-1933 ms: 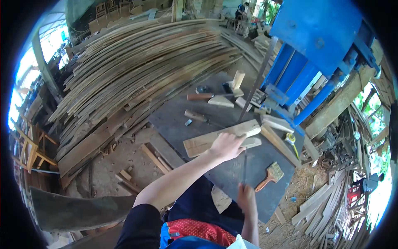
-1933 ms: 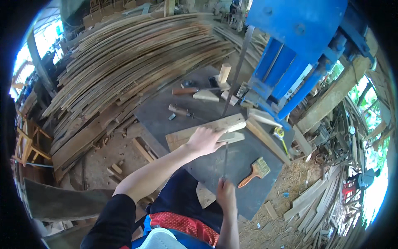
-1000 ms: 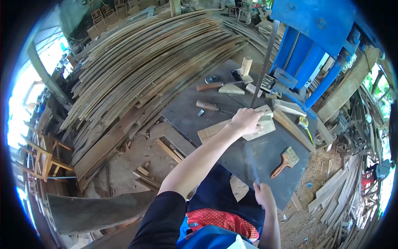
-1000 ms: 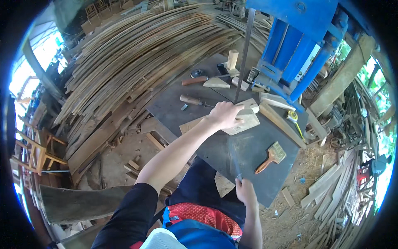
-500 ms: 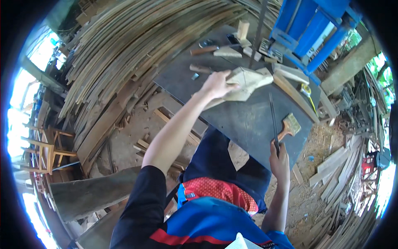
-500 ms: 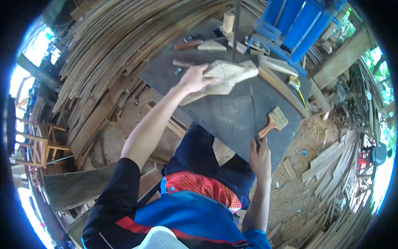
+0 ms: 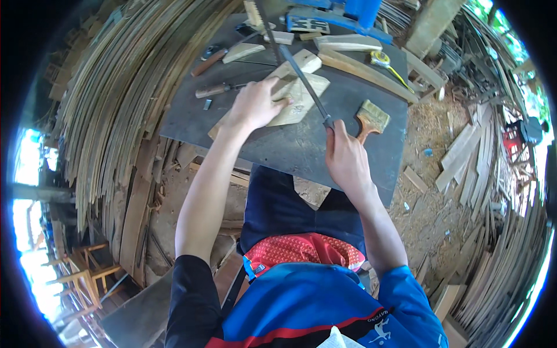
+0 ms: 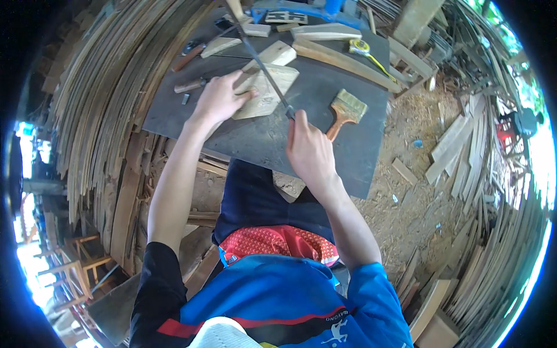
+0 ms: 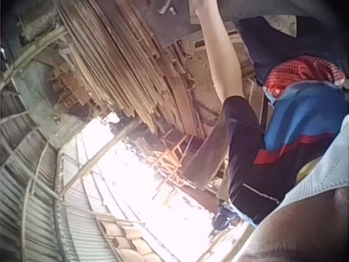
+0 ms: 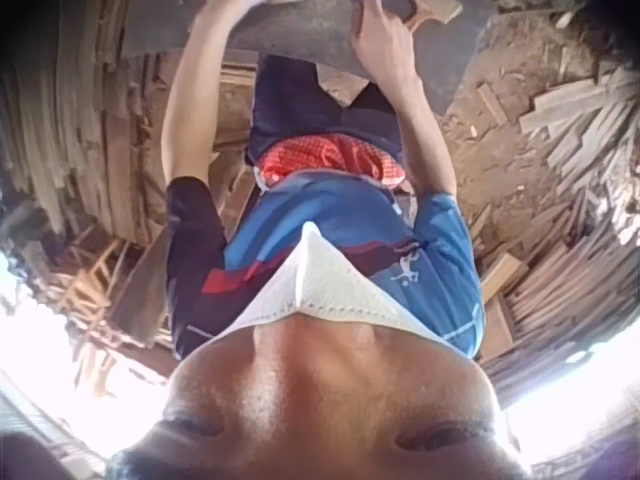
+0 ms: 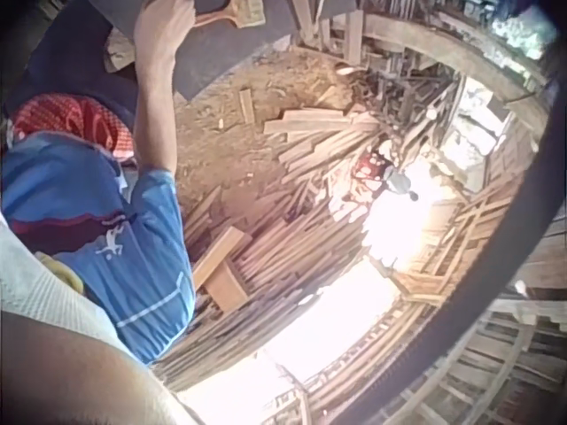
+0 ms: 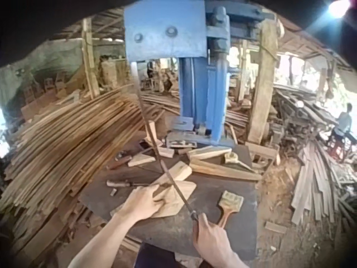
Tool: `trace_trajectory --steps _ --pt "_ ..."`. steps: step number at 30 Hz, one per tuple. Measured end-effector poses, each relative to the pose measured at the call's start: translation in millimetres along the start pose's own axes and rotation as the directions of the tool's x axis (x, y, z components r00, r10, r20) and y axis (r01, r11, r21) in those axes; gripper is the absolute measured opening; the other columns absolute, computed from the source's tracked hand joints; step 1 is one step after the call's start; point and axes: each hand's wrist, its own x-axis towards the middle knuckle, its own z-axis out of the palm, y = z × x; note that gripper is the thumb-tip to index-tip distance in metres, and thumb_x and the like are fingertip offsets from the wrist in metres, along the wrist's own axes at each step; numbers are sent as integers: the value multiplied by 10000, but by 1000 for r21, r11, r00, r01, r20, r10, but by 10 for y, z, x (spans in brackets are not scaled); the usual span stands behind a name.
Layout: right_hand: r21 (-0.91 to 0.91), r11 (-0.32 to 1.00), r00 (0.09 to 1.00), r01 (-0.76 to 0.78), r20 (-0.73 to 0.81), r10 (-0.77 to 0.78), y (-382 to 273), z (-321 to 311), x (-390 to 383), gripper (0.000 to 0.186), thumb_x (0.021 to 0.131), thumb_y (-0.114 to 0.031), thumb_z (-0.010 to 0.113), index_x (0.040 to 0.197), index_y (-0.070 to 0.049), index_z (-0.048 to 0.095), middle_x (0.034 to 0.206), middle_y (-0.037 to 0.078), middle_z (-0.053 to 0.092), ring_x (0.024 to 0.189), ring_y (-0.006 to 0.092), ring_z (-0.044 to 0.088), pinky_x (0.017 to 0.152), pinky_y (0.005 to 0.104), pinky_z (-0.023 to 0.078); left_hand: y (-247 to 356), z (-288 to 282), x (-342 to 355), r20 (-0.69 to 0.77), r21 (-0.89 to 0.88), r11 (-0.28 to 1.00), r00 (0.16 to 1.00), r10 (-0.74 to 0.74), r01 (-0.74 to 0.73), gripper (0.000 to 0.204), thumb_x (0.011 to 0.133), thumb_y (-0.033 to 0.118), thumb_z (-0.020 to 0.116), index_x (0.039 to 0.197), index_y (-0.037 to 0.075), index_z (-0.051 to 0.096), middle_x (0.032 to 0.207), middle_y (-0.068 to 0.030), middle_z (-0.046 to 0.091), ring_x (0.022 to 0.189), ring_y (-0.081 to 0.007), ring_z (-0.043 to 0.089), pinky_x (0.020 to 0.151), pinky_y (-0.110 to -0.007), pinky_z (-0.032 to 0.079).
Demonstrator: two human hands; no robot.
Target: The person uses a chisel and mallet to carve a small wooden block on a workbench. They repeatedly position the chisel, strike it, and remove wood shavings. The person occasionally rotates the block to access different sides and uses a brush to clear debris from the work area.
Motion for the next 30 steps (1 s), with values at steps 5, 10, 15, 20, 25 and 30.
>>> trace_trajectory --steps 5,10,15,20,25,30 --pt "-74 997 991 -31 126 40 -94 -189 84 166 1008 -141 470 979 22 463 643 279 624 636 467 659 576 565 528 170 -112 -54 42 -6 999 998 -41 41 797 829 513 761 1327 -75 559 1142 -303 665 1113 -433 640 962 -443 521" --pt "-39 998 986 -44 161 50 34 -242 166 196 1010 -148 460 972 44 475 639 285 622 644 477 660 592 559 544 116 44 -118 -55 58 998 998 42 -39 662 853 418 755 1284 -58 591 1080 -306 677 1077 -412 655 921 -460 534" --pt "-36 999 988 8 154 -2 -63 -260 257 217 1011 -148 453 950 53 509 634 273 626 637 478 659 588 546 547 264 -27 -68 1 33 999 1000 -20 20 519 862 390 743 1194 5 636 960 -266 707 986 -437 670 855 -492 543" --pt "-5 1000 987 -7 162 8 -111 -316 231 226 1015 -153 458 941 53 513 614 266 617 614 473 653 574 546 536 323 -23 -29 53 120 993 998 -23 16 502 874 390 732 1228 47 634 965 -253 714 984 -426 678 849 -496 549" --pt "16 1000 995 10 99 -12 -7 -377 253 224 1012 -149 469 911 47 505 598 265 602 622 461 651 580 555 521 249 46 -36 -8 91 996 1000 10 -10 553 868 407 734 1290 71 614 982 -245 717 988 -418 681 872 -505 547" --pt "12 1000 994 27 108 -28 13 -366 251 227 1011 -151 473 904 47 501 604 270 599 639 464 649 601 555 517 256 66 -63 -21 135 990 999 41 -37 579 867 420 732 1315 77 602 996 -238 717 1004 -408 679 886 -504 543"
